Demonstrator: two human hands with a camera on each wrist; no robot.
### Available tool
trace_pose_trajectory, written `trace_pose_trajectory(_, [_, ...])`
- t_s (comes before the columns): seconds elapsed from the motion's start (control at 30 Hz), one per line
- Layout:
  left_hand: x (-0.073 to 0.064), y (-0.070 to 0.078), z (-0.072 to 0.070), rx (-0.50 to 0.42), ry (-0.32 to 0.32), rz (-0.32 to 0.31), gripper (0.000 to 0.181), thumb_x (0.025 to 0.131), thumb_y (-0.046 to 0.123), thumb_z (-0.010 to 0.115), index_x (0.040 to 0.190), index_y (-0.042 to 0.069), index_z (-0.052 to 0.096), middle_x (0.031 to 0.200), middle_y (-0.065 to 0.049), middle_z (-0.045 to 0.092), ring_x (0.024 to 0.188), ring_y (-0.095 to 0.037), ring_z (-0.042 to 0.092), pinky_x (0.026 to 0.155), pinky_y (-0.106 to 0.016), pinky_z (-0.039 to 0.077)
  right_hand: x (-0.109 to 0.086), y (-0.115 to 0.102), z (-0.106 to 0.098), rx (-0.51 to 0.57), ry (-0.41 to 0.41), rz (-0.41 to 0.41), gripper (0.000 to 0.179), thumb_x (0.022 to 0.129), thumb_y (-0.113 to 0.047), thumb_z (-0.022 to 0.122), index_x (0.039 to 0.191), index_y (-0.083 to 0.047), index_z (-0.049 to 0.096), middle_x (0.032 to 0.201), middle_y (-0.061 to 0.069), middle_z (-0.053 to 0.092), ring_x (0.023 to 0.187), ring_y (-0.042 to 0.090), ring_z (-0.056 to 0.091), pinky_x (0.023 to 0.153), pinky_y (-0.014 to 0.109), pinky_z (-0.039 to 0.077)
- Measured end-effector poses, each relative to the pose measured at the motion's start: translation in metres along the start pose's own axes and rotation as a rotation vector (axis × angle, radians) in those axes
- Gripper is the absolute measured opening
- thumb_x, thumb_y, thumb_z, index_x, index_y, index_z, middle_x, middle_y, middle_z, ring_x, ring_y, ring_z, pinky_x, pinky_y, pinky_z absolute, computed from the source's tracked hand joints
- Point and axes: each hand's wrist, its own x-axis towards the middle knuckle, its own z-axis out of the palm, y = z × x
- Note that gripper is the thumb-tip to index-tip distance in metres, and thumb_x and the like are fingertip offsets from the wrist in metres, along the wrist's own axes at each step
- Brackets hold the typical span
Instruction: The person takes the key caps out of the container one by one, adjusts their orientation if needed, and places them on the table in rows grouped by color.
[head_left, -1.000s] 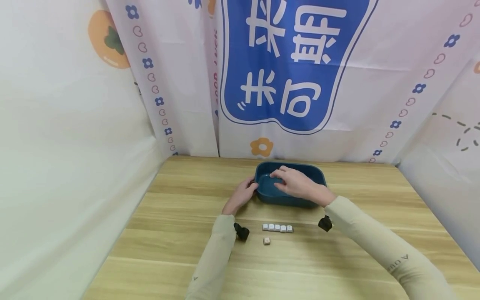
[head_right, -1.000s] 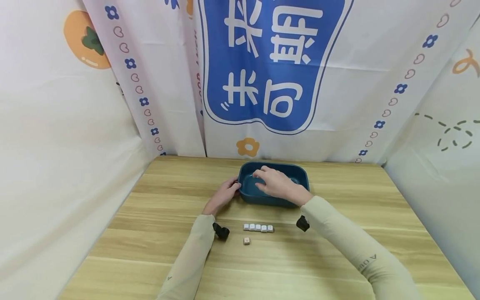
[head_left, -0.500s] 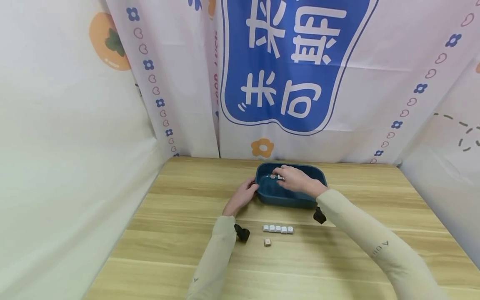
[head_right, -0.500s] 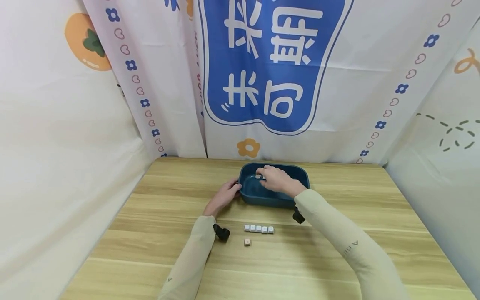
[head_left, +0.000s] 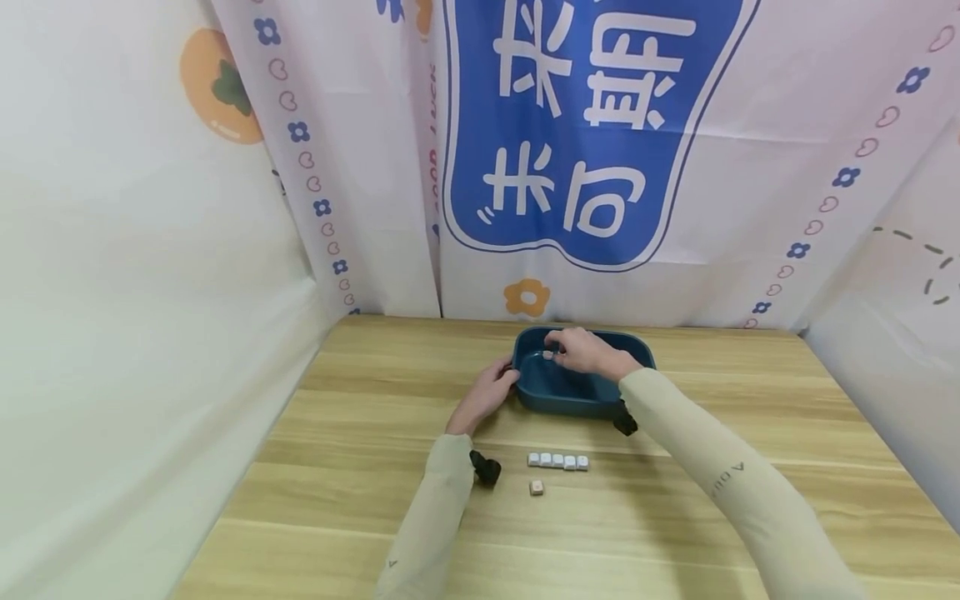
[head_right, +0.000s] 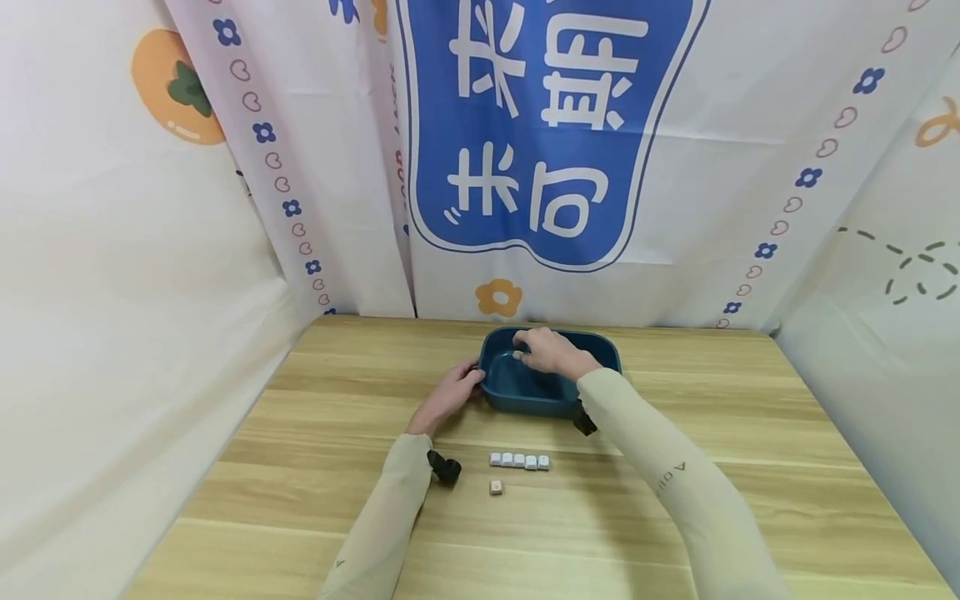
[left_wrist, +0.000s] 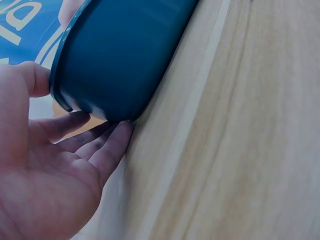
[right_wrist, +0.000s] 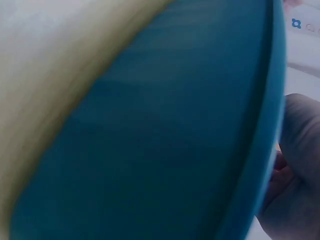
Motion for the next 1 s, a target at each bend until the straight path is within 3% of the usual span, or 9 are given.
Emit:
trace_pose_trajectory(0.2, [0.001,0.002,0.000,0.012,-0.008,-0.005,0.049,0.095,0.031,0.044,0.141,0.015,0.040,0.136,-0.004,0.048,0.114,-0.016,0.052,0.095,-0.035,0.046,0.008,0.001,-0.001,-0.044,-0.035,0.005,0.032,0.091,-0.021,0.059,0.119,-0.005,0.060,0.098,0.010,0.066,0.075,0.018,0.059,0.072,0.037,0.051])
trace_pose_trajectory(0.5, [0.002,0.005,0.002,0.013,-0.025,0.012,0.048,0.095,0.030,0.043,0.141,0.015,0.040,0.136,-0.006,0.049,0.113,-0.016,0.053,0.092,-0.034,0.047,0.019,-0.004,0.003,-0.099,-0.118,0.092,0.034,0.091,-0.016,0.055,0.124,-0.008,0.057,0.117,0.011,0.061,0.091,0.022,0.058,0.084,0.042,0.049])
trace_pose_trajectory(0.77, [-0.002,0.006,-0.002,-0.004,-0.026,-0.003,0.048,0.096,0.029,0.043,0.142,0.015,0.039,0.137,-0.006,0.047,0.115,-0.017,0.052,0.094,-0.035,0.046,0.028,-0.010,0.010,-0.119,-0.184,0.128,0.037,0.091,-0.015,0.054,0.128,-0.009,0.055,0.111,0.009,0.062,0.082,0.020,0.055,0.079,0.038,0.049])
trace_pose_trajectory(1.0, [0.000,0.001,0.001,0.003,-0.008,-0.012,0.048,0.095,0.031,0.043,0.141,0.016,0.040,0.136,-0.004,0.048,0.114,-0.015,0.052,0.094,-0.035,0.046,0.029,-0.015,0.013,-0.162,-0.187,0.127,0.034,0.092,-0.012,0.052,0.125,-0.009,0.058,0.121,0.010,0.060,0.100,0.022,0.058,0.089,0.041,0.049])
